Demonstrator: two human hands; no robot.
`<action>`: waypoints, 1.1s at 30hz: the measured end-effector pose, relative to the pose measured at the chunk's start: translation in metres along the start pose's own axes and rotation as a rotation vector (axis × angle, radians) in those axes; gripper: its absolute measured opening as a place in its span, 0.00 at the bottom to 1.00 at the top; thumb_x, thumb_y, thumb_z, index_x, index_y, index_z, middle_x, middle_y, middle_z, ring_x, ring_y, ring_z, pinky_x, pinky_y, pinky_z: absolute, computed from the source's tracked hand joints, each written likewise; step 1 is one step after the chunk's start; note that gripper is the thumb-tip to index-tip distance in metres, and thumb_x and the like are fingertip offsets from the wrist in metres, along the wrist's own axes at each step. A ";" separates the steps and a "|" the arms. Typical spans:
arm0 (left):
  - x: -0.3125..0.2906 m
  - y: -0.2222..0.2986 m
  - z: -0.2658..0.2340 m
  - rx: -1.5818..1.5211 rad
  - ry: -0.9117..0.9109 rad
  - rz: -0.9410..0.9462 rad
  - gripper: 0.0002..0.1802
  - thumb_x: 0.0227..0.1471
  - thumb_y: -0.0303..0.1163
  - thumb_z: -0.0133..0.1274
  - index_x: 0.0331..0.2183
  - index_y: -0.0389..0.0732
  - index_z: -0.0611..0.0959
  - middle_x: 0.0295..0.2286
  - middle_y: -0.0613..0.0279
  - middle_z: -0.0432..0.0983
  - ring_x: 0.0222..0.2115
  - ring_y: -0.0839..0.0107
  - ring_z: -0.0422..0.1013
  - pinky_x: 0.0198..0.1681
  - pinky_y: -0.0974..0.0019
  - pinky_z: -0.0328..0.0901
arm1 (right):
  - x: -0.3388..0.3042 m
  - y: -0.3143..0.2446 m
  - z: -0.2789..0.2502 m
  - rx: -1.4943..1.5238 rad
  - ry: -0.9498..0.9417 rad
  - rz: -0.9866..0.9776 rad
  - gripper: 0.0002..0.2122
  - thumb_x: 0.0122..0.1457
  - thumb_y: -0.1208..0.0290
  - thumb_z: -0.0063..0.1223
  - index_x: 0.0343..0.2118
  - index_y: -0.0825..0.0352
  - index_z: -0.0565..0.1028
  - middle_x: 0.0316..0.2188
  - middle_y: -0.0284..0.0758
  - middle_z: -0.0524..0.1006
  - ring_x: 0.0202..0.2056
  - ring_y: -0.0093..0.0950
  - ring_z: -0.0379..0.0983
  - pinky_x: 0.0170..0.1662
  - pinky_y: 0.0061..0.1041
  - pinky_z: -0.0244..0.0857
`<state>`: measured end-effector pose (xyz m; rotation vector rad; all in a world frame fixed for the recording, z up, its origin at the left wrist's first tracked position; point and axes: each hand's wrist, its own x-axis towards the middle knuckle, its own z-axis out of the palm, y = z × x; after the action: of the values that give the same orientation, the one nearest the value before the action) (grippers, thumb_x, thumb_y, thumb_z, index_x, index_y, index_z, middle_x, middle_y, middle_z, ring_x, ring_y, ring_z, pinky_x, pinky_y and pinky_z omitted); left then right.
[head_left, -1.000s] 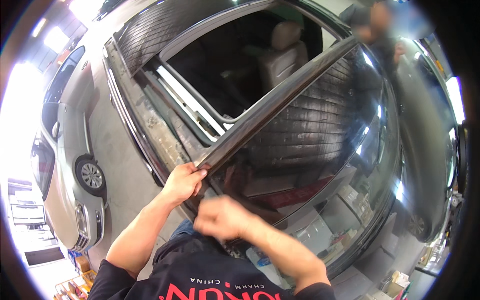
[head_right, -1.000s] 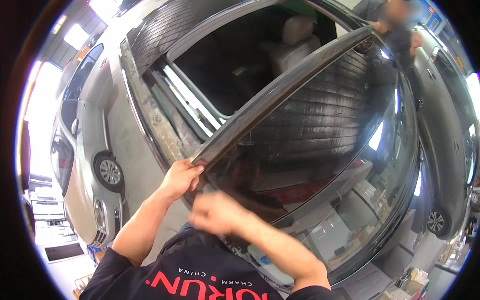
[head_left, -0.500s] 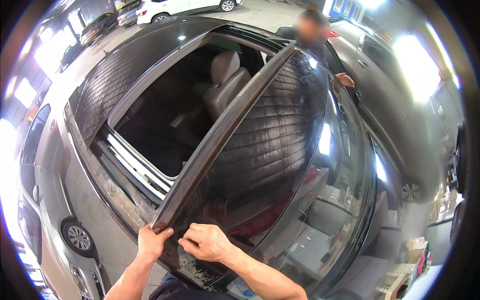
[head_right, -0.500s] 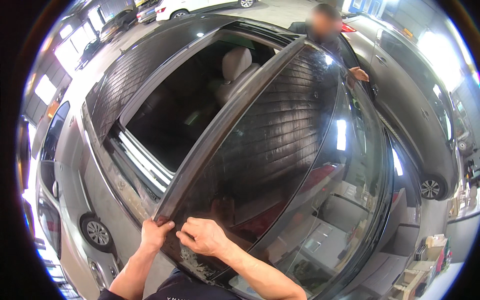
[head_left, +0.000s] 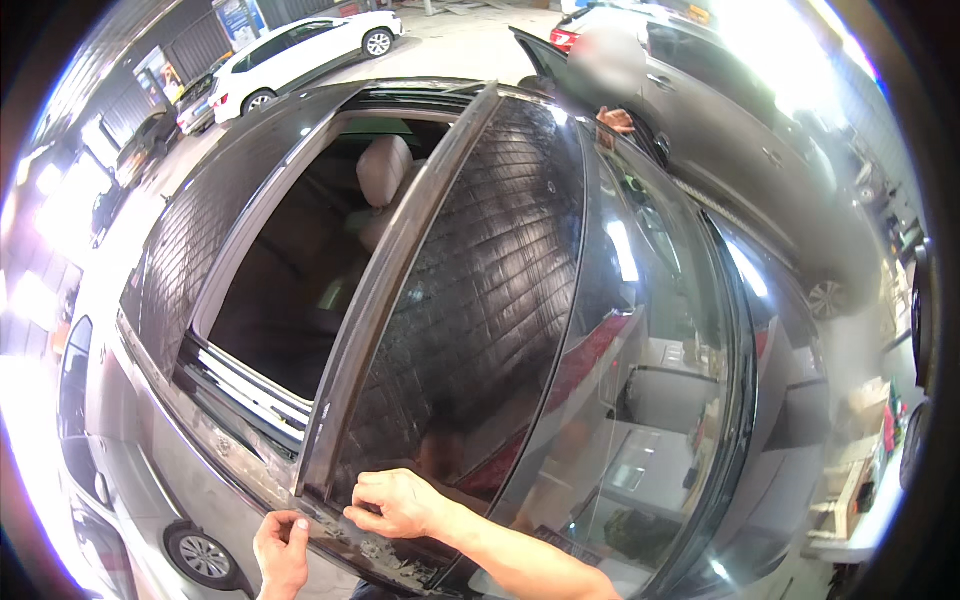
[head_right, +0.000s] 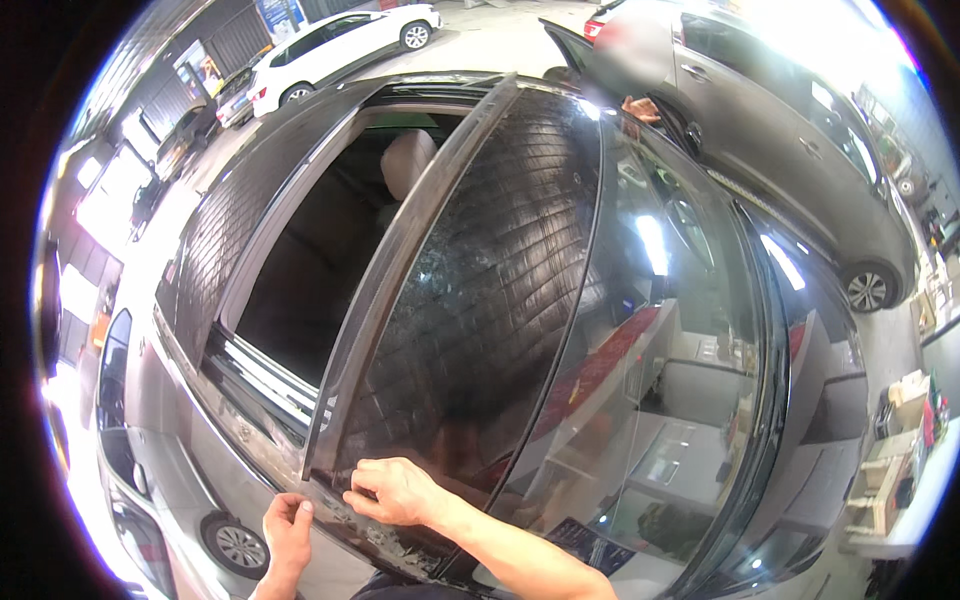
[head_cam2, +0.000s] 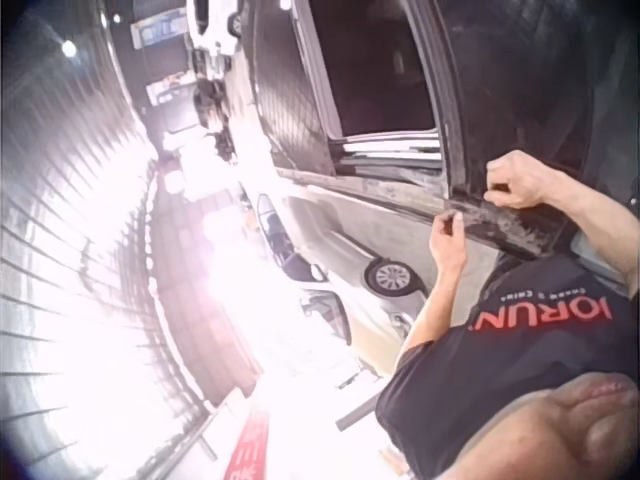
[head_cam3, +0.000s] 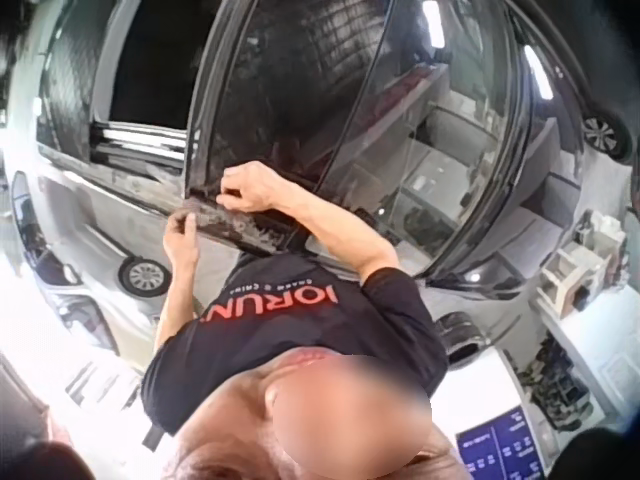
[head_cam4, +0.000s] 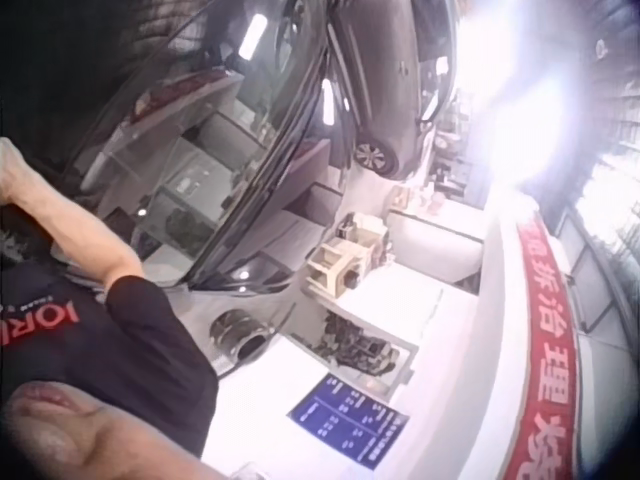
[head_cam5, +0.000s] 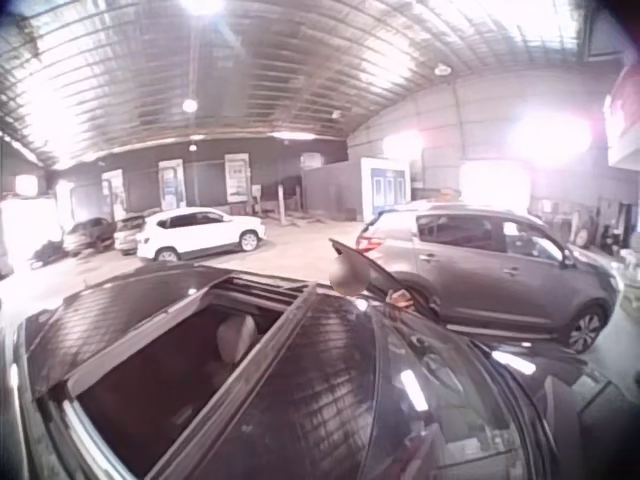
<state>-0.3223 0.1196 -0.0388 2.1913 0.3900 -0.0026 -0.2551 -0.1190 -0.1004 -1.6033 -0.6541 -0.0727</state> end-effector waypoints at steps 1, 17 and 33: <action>-0.002 0.003 -0.003 -0.033 0.022 0.050 0.11 0.56 0.33 0.60 0.33 0.33 0.82 0.23 0.67 0.77 0.22 0.81 0.69 0.28 0.73 0.64 | 0.000 -0.001 -0.001 -0.008 -0.008 0.007 0.11 0.55 0.67 0.62 0.24 0.67 0.74 0.23 0.40 0.73 0.26 0.43 0.73 0.28 0.38 0.66; 0.068 -0.103 -0.040 0.336 0.447 0.132 0.22 0.66 0.45 0.47 0.31 0.35 0.78 0.25 0.62 0.72 0.26 0.72 0.64 0.32 0.64 0.62 | -0.029 -0.021 -0.018 -0.026 0.168 0.091 0.10 0.56 0.67 0.62 0.24 0.67 0.76 0.23 0.39 0.74 0.25 0.41 0.74 0.28 0.36 0.68; 0.047 0.054 0.032 0.015 -0.001 0.769 0.14 0.64 0.32 0.45 0.29 0.36 0.80 0.30 0.62 0.72 0.31 0.72 0.65 0.35 0.69 0.62 | -0.047 -0.006 -0.021 -0.006 0.162 -0.014 0.12 0.53 0.68 0.62 0.20 0.67 0.72 0.21 0.39 0.72 0.24 0.43 0.72 0.27 0.40 0.65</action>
<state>-0.2582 0.0772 -0.0230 2.2242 -0.4686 0.4123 -0.2895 -0.1552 -0.1116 -1.5798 -0.5398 -0.2134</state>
